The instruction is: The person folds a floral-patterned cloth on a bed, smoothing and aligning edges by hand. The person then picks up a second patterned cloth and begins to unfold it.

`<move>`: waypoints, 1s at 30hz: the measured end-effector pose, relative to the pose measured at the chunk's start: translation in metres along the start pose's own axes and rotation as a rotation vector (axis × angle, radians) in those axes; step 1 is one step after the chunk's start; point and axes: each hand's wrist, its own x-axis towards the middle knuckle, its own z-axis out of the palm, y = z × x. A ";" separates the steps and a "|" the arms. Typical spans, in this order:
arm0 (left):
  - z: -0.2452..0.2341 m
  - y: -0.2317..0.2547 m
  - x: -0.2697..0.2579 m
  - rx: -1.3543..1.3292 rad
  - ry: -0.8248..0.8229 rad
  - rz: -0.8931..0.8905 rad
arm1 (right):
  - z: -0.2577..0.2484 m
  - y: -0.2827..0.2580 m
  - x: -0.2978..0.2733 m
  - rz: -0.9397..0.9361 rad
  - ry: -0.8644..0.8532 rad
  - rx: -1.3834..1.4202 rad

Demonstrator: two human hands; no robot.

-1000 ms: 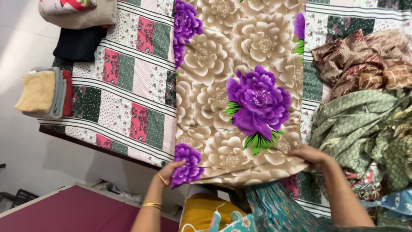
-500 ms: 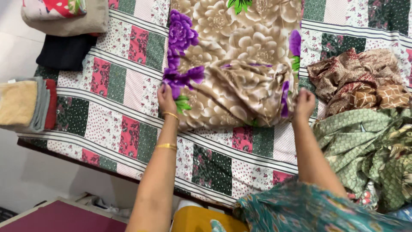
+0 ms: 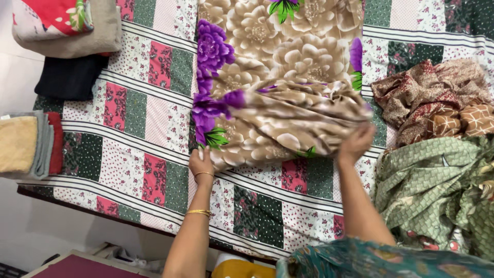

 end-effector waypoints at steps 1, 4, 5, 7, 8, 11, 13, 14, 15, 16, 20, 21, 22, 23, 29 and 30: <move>-0.001 0.004 0.004 -0.007 -0.030 -0.019 | 0.001 -0.003 0.018 0.081 -0.017 -0.032; -0.007 0.011 0.000 -0.120 0.007 -0.001 | -0.005 0.004 0.047 0.201 -0.067 -0.168; -0.009 0.013 -0.003 -0.080 -0.012 -0.085 | -0.006 0.011 0.049 0.155 -0.075 -0.235; -0.008 0.017 -0.008 -0.003 -0.048 -0.256 | -0.003 0.027 0.047 -0.008 -0.106 -0.349; -0.007 0.018 -0.010 0.030 -0.009 -0.186 | -0.001 0.036 0.043 -0.121 -0.129 -0.395; -0.001 0.018 -0.012 0.071 0.022 -0.097 | 0.004 0.056 0.036 -0.267 -0.215 -0.259; -0.001 0.016 -0.009 0.021 -0.066 -0.192 | 0.000 0.057 0.034 -0.192 -0.268 -0.106; -0.004 0.016 -0.004 -0.033 -0.072 -0.142 | -0.001 0.052 0.033 -0.106 -0.291 -0.041; -0.008 0.014 -0.002 -0.088 -0.078 -0.092 | -0.005 0.046 0.031 -0.020 -0.316 0.024; -0.014 0.012 -0.005 -0.136 -0.090 -0.043 | -0.016 0.039 0.027 -0.023 -0.346 0.037; -0.062 0.001 -0.053 -0.178 -0.196 -0.086 | -0.082 0.021 -0.017 -0.182 -0.382 -0.039; -0.076 -0.002 -0.073 -0.134 -0.200 -0.089 | -0.101 0.023 -0.036 -0.053 -0.403 -0.138; -0.087 -0.004 -0.091 0.008 -0.236 -0.164 | -0.116 0.026 -0.052 0.074 -0.425 -0.235; -0.097 -0.004 -0.108 0.151 -0.271 -0.240 | -0.127 0.030 -0.064 -0.069 -0.333 -0.298; -0.044 0.051 -0.136 0.614 -0.398 0.760 | -0.073 0.027 -0.119 -0.957 -0.382 -0.389; -0.022 0.070 -0.131 0.554 -0.196 1.127 | -0.053 0.018 -0.127 -1.105 -0.523 -0.403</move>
